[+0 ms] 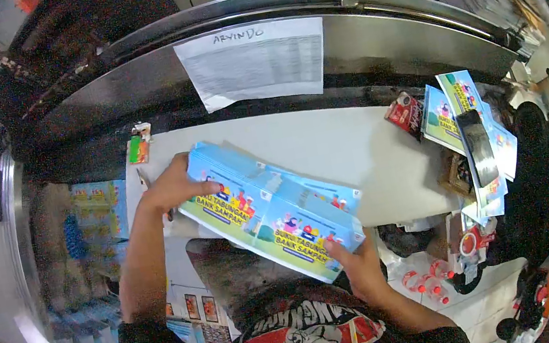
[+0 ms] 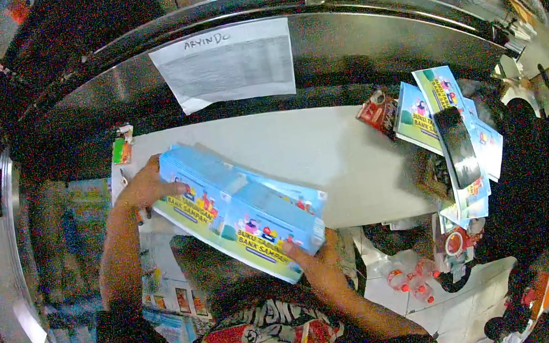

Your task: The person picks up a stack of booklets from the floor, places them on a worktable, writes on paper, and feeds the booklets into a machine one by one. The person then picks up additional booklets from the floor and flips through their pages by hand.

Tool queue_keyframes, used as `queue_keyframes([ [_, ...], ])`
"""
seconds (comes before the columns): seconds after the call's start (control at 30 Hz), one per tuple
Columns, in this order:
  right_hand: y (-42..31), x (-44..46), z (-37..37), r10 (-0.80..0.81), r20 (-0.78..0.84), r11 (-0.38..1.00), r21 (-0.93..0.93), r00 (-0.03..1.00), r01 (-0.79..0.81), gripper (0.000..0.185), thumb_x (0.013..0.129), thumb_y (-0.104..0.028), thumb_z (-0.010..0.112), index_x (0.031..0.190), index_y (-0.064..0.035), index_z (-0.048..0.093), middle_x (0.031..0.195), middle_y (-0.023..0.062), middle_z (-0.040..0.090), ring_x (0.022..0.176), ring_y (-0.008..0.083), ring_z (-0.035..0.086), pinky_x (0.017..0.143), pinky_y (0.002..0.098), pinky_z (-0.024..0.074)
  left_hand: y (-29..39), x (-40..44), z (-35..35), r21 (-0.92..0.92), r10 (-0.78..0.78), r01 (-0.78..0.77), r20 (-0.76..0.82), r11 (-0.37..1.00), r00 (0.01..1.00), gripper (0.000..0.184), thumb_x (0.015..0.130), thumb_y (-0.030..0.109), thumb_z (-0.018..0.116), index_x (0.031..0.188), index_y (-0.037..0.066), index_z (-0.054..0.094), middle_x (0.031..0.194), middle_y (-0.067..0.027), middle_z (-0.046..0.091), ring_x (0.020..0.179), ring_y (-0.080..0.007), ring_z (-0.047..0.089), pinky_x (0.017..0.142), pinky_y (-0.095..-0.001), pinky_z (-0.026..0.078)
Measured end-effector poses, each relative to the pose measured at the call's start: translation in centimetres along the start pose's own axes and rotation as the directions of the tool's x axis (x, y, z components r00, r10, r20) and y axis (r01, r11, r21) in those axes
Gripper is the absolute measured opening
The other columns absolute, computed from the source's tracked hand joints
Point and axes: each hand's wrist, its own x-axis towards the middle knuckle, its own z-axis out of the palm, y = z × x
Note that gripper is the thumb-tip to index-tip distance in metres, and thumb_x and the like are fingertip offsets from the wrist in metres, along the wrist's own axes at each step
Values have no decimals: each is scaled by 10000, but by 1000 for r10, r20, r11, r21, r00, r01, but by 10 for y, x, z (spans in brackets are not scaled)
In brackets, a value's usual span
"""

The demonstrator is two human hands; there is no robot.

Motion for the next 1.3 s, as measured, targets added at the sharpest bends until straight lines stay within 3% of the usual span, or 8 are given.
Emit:
queue_keyframes([
  [0.07,16,-4,-30,109,-29,994,9,994,-109,608,817,-102,743,1331,-22,430,1211,96,590,1095,195,576,958,360,474,-20,7,22,-109,-1,11,90,994,996,626,662,260,878,1136,-53,615,1046,-152,684,1011,-211,640,917,-358,497],
  [0.13,25,-10,-58,36,-36,999,-28,999,-37,658,784,-112,763,1338,-36,416,1198,95,592,1103,199,574,970,367,474,-22,3,53,162,18,18,-216,987,976,643,641,268,895,1122,-57,618,1074,-173,667,1016,-226,637,913,-362,501],
  [0.33,33,-12,-112,309,28,933,183,951,-309,783,763,-106,786,1376,-23,305,1196,148,587,1052,243,599,917,373,503,39,-13,83,131,76,-76,5,989,997,770,648,234,894,1239,-75,509,1136,-170,630,1050,-245,618,935,-363,488],
  [0.4,29,-9,-110,355,-9,934,34,935,-355,811,761,-175,809,1374,-29,298,1184,154,596,1045,249,603,924,389,501,17,-10,91,-281,-15,12,-10,960,1000,800,661,169,876,1312,-39,459,1179,-132,616,1074,-229,606,959,-369,475],
  [0.73,-50,54,-84,-440,346,805,-257,829,535,970,588,-93,906,1375,-48,341,1299,135,512,1200,247,512,1040,390,407,-78,-11,71,-653,-10,-51,-89,756,996,732,654,-27,791,1318,26,487,1189,-83,633,1087,-206,607,944,-377,501],
  [0.9,-72,104,-89,-500,467,627,-386,729,677,937,605,-80,882,1379,-62,355,1322,130,510,1228,247,498,1051,385,387,-55,-27,81,-491,-43,-167,-388,855,921,1004,554,138,919,1402,43,391,1274,-83,578,1129,-221,583,970,-371,480],
  [1.1,-67,94,-90,-503,531,646,-294,682,705,1289,614,-312,878,1539,-97,7,1572,191,203,1440,364,229,1150,473,225,-101,-48,100,-117,462,-508,-281,853,841,1515,373,208,982,1539,74,24,1552,-168,253,1394,-288,342,1112,-437,338],
  [1.3,-54,112,-92,-535,574,552,-318,620,771,1399,588,-336,904,1529,-96,-103,1605,197,-3,1467,323,151,1166,452,198,-64,-54,95,-410,292,-393,-287,823,912,1538,406,260,963,1536,79,-65,1591,-167,160,1451,-278,224,1149,-438,259],
])
